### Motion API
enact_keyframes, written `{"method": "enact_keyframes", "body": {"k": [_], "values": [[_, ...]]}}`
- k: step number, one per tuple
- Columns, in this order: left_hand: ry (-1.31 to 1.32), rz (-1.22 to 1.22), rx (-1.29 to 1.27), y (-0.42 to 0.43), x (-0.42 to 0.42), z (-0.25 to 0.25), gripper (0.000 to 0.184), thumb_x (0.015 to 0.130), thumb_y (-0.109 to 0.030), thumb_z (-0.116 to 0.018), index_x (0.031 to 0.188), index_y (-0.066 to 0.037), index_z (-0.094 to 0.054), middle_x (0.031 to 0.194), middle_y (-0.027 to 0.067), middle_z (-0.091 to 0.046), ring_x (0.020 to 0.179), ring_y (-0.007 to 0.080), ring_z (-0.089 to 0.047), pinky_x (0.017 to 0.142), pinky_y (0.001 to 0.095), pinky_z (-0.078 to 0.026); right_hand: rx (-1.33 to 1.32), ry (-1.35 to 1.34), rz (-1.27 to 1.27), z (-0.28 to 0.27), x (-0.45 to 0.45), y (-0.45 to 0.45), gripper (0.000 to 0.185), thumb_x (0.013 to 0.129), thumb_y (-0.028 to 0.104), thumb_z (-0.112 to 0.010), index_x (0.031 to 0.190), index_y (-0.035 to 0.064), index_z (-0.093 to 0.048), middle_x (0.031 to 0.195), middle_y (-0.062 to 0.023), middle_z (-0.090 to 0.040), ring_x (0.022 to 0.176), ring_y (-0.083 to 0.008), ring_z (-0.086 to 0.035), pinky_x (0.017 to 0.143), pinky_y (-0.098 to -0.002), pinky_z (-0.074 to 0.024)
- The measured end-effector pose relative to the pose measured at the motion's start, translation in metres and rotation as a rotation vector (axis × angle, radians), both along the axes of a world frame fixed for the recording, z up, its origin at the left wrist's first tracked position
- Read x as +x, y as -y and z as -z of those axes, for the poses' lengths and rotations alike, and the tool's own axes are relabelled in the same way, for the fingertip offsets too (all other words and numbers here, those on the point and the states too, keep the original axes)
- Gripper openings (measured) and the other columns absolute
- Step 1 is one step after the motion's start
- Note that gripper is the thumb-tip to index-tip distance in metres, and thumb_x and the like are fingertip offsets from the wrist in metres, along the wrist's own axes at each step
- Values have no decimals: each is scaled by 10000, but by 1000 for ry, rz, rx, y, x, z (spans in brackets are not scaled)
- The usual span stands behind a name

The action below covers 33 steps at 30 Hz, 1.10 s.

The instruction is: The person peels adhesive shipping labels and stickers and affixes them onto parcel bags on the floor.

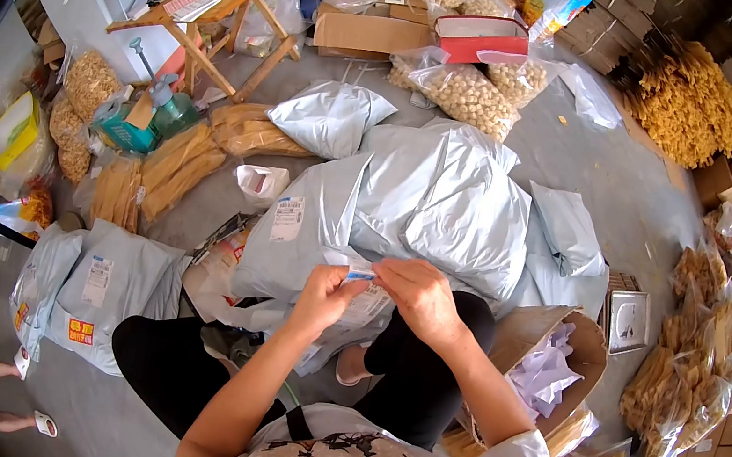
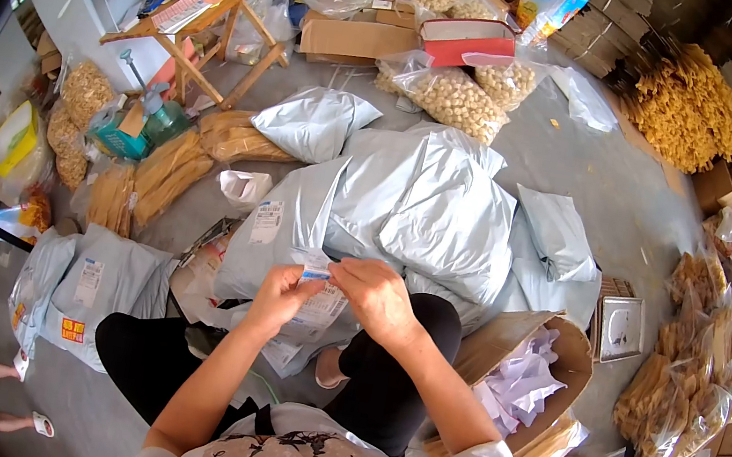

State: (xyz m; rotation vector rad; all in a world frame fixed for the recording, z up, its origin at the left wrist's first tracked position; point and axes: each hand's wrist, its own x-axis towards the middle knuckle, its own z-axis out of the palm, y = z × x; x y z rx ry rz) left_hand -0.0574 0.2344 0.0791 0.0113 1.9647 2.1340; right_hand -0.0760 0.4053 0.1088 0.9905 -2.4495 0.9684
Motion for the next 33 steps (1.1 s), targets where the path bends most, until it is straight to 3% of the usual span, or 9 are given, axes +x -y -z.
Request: {"method": "enact_keyframes", "body": {"k": [9,11,13,19,24,26,27,29,33], "values": [[29,145,-138,-5,-46,10,126,801,-11,-572,907,15,-635,801,4,-631,680,38,-535,604,207,-427,-120,140,112,-6,-41,-20,76,757,35,-583,811,-12,-608,704,-103,-617,607,-217,-598,529,-296,-483],[71,143,-25,-2,-48,9,134,800,-15,-574,915,12,-636,814,7,-633,687,42,-541,619,209,-433,-447,882,171,-2,-58,-29,110,818,69,-553,819,-23,-613,687,-63,-617,569,-129,-576,488,-248,-462],[209,275,109,15,-48,21,148,784,-55,-604,912,8,-639,767,-27,-606,665,32,-507,600,202,-405,-524,983,176,3,-77,-37,175,849,124,-530,820,-24,-618,681,-33,-607,559,-71,-546,456,-207,-443],[441,384,385,61,-39,69,187,787,-49,-587,951,35,-612,863,60,-642,764,123,-601,716,245,-461,-771,1323,306,54,-156,-78,236,826,184,-550,869,-39,-618,748,-91,-632,611,-143,-613,555,-238,-526],[609,118,736,34,-75,63,188,792,-48,-578,958,37,-601,887,98,-645,793,178,-625,744,286,-484,-748,834,485,56,-217,-82,172,826,142,-549,877,-6,-622,739,-112,-633,611,-166,-616,524,-266,-503],[531,120,676,22,-98,58,181,792,-55,-583,949,34,-599,882,97,-644,781,177,-626,730,290,-490,-290,101,827,35,-223,-68,142,829,117,-541,912,31,-618,701,-103,-613,546,-153,-591,537,-263,-482],[540,126,675,19,-107,57,181,792,-55,-583,949,34,-599,882,97,-644,781,177,-626,730,290,-490,-287,106,837,42,-228,-64,142,829,117,-541,912,31,-618,701,-103,-613,546,-153,-591,537,-263,-482],[560,225,536,15,-118,59,168,789,-63,-592,930,27,-603,870,98,-644,763,176,-627,710,290,-493,-99,-334,583,58,-236,-56,172,781,26,-550,943,54,-601,708,-120,-600,535,-215,-583,545,-296,-470],[605,246,503,10,-111,68,173,783,-69,-603,934,17,-607,865,93,-644,745,168,-625,694,286,-495,255,-372,243,120,-231,-36,252,730,-8,-530,979,11,-565,973,-121,-605,910,-258,-596,735,-300,-509]]}}
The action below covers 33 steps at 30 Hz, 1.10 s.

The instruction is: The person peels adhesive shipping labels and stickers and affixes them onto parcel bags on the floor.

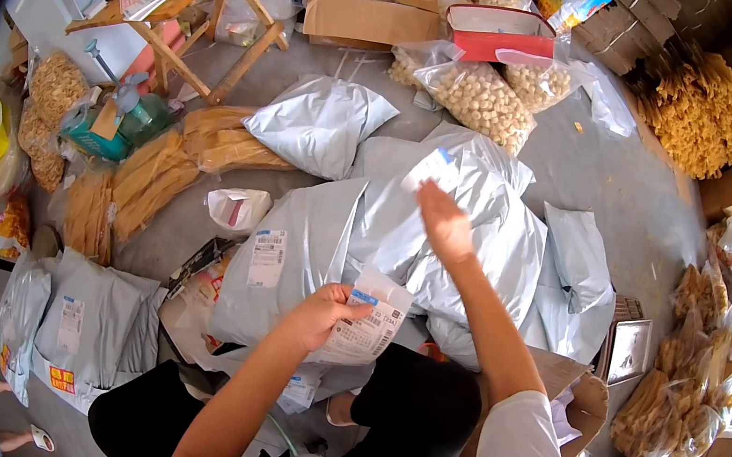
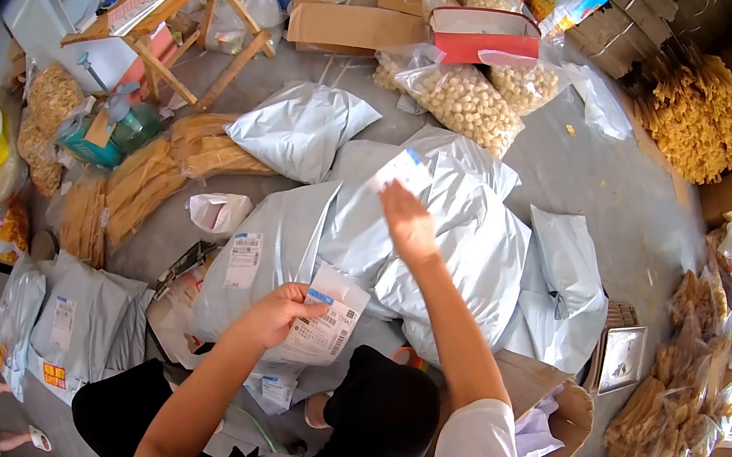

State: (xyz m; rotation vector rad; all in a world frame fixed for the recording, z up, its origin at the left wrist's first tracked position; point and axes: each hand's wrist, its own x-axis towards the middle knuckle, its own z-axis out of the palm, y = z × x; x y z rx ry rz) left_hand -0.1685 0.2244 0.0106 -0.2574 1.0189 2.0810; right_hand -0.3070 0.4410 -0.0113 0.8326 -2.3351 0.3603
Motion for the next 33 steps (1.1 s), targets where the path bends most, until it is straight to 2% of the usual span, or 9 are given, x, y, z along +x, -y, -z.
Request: {"method": "enact_keyframes", "body": {"k": [4,8,12,14,18,22,24,30,33], "values": [[51,-14,27,0,9,-7,166,783,-74,-609,932,-1,-614,851,78,-644,731,149,-621,684,278,-495,126,354,-190,65,38,14,300,773,56,-521,1066,-13,-528,1185,-182,-483,1160,-294,-427,993,-422,-317],[64,-10,18,2,15,-2,144,777,-36,-591,912,9,-615,847,88,-647,736,158,-625,704,277,-499,41,576,-229,36,37,25,383,789,100,-517,1153,-12,-474,1241,-191,-433,1206,-337,-360,1020,-476,-238],[73,-30,14,-4,15,-5,155,799,-57,-586,941,4,-597,867,79,-636,739,142,-617,682,263,-495,-132,400,283,55,4,41,570,815,221,-506,1315,51,-293,1399,-157,-197,1300,-371,-122,1049,-497,-88],[72,-83,-16,-9,17,-4,153,807,-64,-577,945,-1,-595,866,77,-634,736,136,-613,681,258,-492,212,769,341,75,2,37,608,853,367,-414,1346,58,-240,1417,-135,-168,1313,-363,-62,1043,-514,-56],[-15,-297,-114,-9,16,-10,145,839,-97,-546,947,-12,-593,841,51,-628,710,103,-590,660,233,-469,104,1068,204,65,-10,28,643,859,494,-357,1352,96,-251,1417,-133,-180,1322,-339,-35,1039,-514,1],[-189,-345,-179,0,15,-17,149,864,-112,-519,946,-13,-593,823,27,-619,705,78,-567,641,219,-449,-732,1097,-119,-13,40,11,548,865,481,-419,1186,45,-500,1243,-154,-460,1135,-278,-439,982,-356,-294],[-290,-419,-192,-4,8,-29,156,872,-117,-513,950,-9,-593,820,15,-616,711,61,-552,634,211,-433,-693,1309,-184,-47,80,-1,457,874,408,-468,1043,0,-587,1027,-137,-594,975,-220,-540,879,-298,-393],[-416,-398,-179,-39,8,-71,199,851,-111,-546,1008,10,-561,892,31,-611,752,74,-555,693,225,-434,-544,1271,-241,-52,149,5,214,854,148,-559,930,-49,-596,758,-37,-613,655,-85,-556,613,-227,-466],[-391,-264,-269,-33,19,-65,214,809,-100,-598,986,19,-573,855,40,-616,720,84,-560,667,228,-441,-1041,1342,-207,-60,157,7,204,875,147,-526,854,-43,-598,695,-30,-598,578,-69,-539,515,-208,-449]]}}
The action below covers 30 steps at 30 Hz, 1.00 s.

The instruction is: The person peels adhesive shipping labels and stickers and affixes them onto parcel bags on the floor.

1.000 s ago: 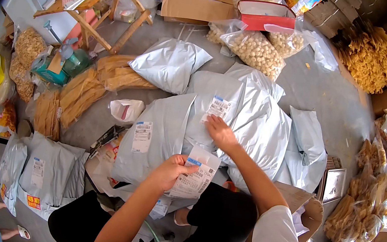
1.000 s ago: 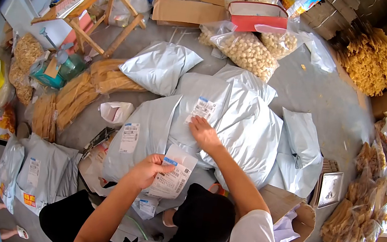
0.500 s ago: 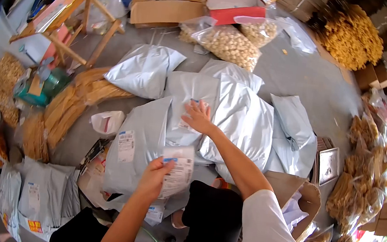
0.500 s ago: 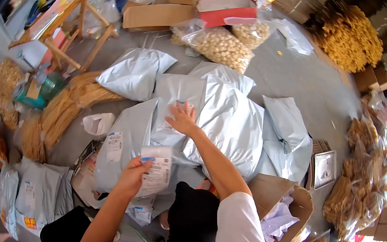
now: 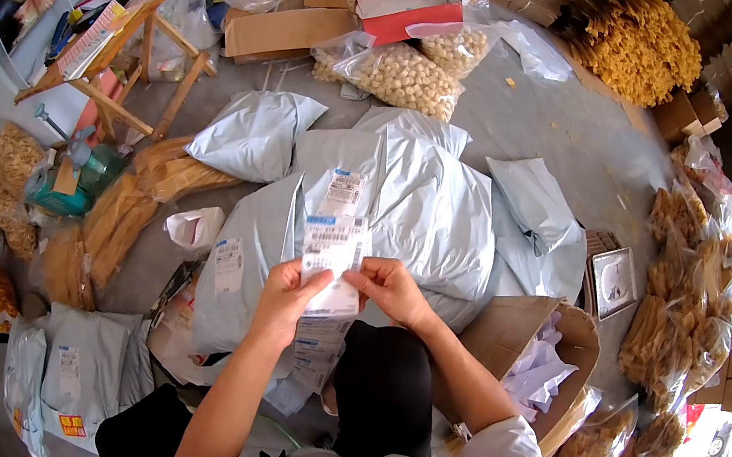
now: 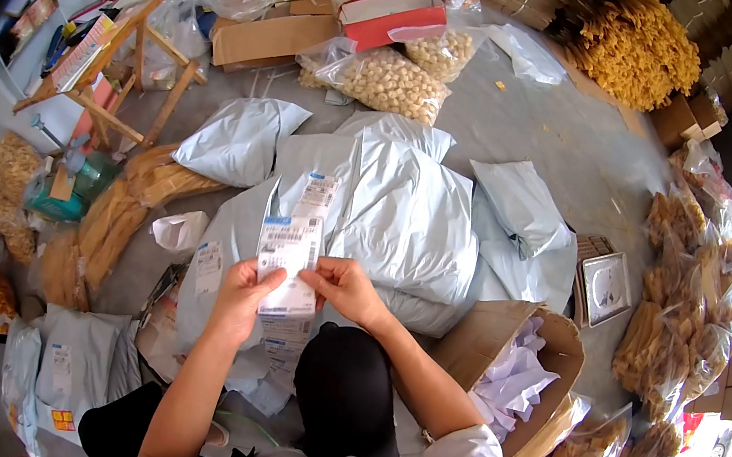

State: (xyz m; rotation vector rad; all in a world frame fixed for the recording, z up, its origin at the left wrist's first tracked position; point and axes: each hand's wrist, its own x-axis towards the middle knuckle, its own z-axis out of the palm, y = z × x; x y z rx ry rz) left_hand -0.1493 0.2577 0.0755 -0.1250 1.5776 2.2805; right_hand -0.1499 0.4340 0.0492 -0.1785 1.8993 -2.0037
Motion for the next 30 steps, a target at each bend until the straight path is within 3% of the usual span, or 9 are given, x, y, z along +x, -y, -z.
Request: {"method": "enact_keyframes", "body": {"k": [3,7,10,14,17,23,24,27,30], "values": [[104,-66,-7,10,13,20,164,808,-99,-599,930,11,-599,801,56,-625,670,97,-567,622,234,-448,-14,33,-20,13,-8,-14,275,867,207,-539,945,-52,-590,716,-83,-635,593,-143,-586,558,-267,-487],[138,-193,-12,19,25,27,137,807,-104,-602,887,7,-605,812,63,-630,669,101,-571,614,235,-447,1368,-663,696,103,-34,-68,568,818,316,-565,1276,47,-364,1239,-220,-430,1120,-311,-446,926,-478,-325],[144,-163,-44,17,31,30,127,806,-99,-601,877,6,-606,812,62,-631,667,101,-571,615,238,-445,1249,-411,146,149,-3,-89,611,817,337,-542,1314,67,-308,1394,-192,-203,1291,-342,-178,1000,-521,-175],[165,-126,-78,14,35,39,139,807,-98,-598,898,7,-609,813,55,-633,679,101,-572,629,246,-443,1272,-183,128,116,-30,-80,603,829,344,-508,1320,64,-298,1387,-185,-232,1294,-345,-176,998,-523,-184],[180,-109,-76,10,34,39,155,809,-107,-598,911,9,-607,822,52,-632,695,101,-571,645,246,-441,1058,-631,613,123,-59,-78,567,840,333,-477,1309,60,-313,1373,-175,-262,1285,-344,-196,993,-529,-190],[153,-97,-30,8,27,39,183,817,-128,-590,942,6,-601,857,46,-626,737,98,-568,674,243,-436,1276,-323,-187,129,-92,-60,405,832,308,-468,1169,84,-479,1303,-126,-380,1251,-304,-269,973,-573,-206],[156,-95,-15,8,26,40,187,819,-130,-588,949,3,-600,866,46,-625,746,97,-568,679,242,-436,1251,-343,-165,115,-93,-61,384,835,336,-452,1115,84,-532,1175,-120,-511,1156,-296,-410,949,-603,-217],[169,-96,-12,8,22,40,188,819,-130,-587,954,1,-598,876,44,-624,757,97,-568,687,244,-438,765,-614,246,61,-73,-41,269,797,212,-567,989,25,-593,966,-145,-618,886,-359,-573,886,-478,-358],[172,-93,-3,12,17,32,188,820,-139,-590,953,-7,-600,867,38,-622,747,87,-565,684,239,-440,499,-315,71,1,-41,-20,219,793,155,-610,935,-10,-613,870,-122,-643,792,-209,-608,733,-300,-458]]}}
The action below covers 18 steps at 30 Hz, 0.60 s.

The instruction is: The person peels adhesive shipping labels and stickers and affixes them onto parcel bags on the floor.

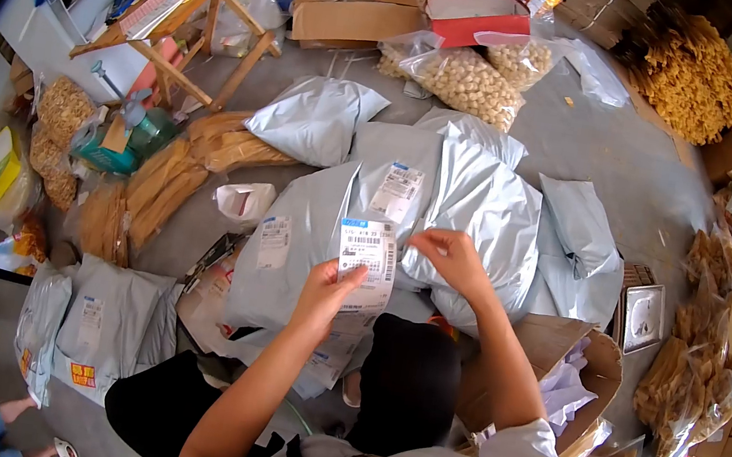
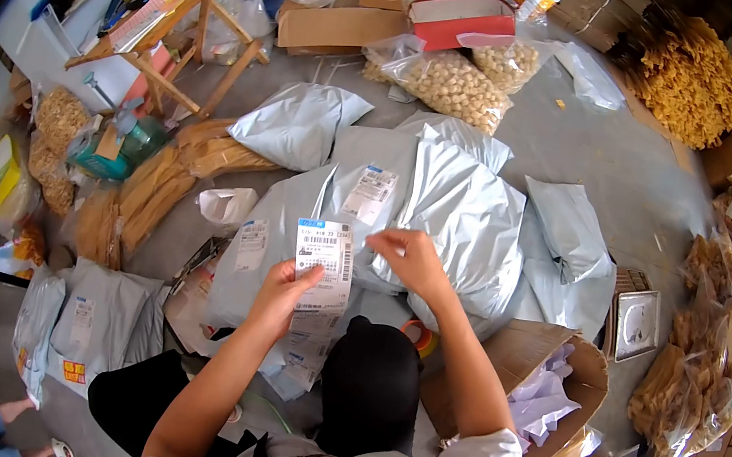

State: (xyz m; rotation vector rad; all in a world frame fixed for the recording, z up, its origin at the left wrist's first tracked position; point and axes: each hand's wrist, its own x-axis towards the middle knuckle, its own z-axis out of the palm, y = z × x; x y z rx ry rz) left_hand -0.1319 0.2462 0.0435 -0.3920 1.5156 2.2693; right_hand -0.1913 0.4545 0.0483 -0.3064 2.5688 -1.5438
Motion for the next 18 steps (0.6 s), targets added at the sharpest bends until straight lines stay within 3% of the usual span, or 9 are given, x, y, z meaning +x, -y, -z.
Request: {"method": "enact_keyframes", "body": {"k": [1,5,8,9,12,14,15,17,18], "values": [[-22,14,-2,1,-2,-3,189,819,-142,-593,954,-10,-600,865,37,-621,743,83,-563,680,236,-440,-71,234,-105,-9,9,4,209,810,147,-602,938,-18,-615,845,-93,-651,774,-137,-604,708,-249,-463],[-95,-8,58,-3,-9,-18,187,812,-153,-607,930,-9,-606,845,30,-621,729,76,-557,672,229,-438,-255,251,-246,-23,37,26,194,820,137,-598,911,-33,-616,770,-44,-634,692,-65,-554,627,-221,-455],[-83,131,-75,5,-8,-33,180,803,-134,-619,926,-3,-610,841,29,-628,716,77,-565,657,227,-446,-437,259,56,-20,37,29,135,806,139,-616,835,8,-622,632,10,-585,540,-23,-475,463,-180,-389],[-83,266,-169,8,-6,-33,180,799,-123,-624,932,-2,-611,850,32,-631,716,83,-572,662,232,-454,-437,257,53,-22,38,30,135,806,139,-616,835,8,-622,632,10,-585,540,-23,-475,463,-180,-389],[-60,220,-196,8,3,-29,129,803,-96,-613,889,-1,-623,806,24,-633,693,66,-569,629,213,-453,-332,289,119,-35,44,34,131,785,125,-632,816,-1,-608,696,-28,-609,603,-92,-543,528,-229,-444],[-87,212,-208,5,6,-28,110,807,-85,-603,875,-2,-626,791,22,-631,690,59,-568,620,208,-453,-28,-505,351,-52,49,42,181,744,127,-665,856,-3,-605,835,-79,-629,786,-213,-598,668,-305,-481],[-113,191,-220,3,7,-30,102,812,-87,-596,853,0,-629,735,-1,-610,637,38,-526,564,201,-414,-14,-513,360,-53,49,40,181,744,127,-665,856,-3,-605,835,-79,-629,786,-213,-598,668,-305,-481],[-146,196,-216,-2,8,-29,102,817,-89,-588,831,2,-632,679,-23,-589,583,17,-485,508,193,-375,109,-692,-178,-53,50,31,256,703,138,-678,902,-1,-600,959,-103,-612,975,-292,-551,800,-364,-456],[-217,222,-263,-2,7,-28,102,822,-90,-583,817,1,-628,652,-44,-555,562,10,-439,486,198,-336,158,-653,-239,-53,53,30,308,683,127,-688,956,10,-607,994,-102,-613,1018,-278,-547,807,-359,-461]]}}
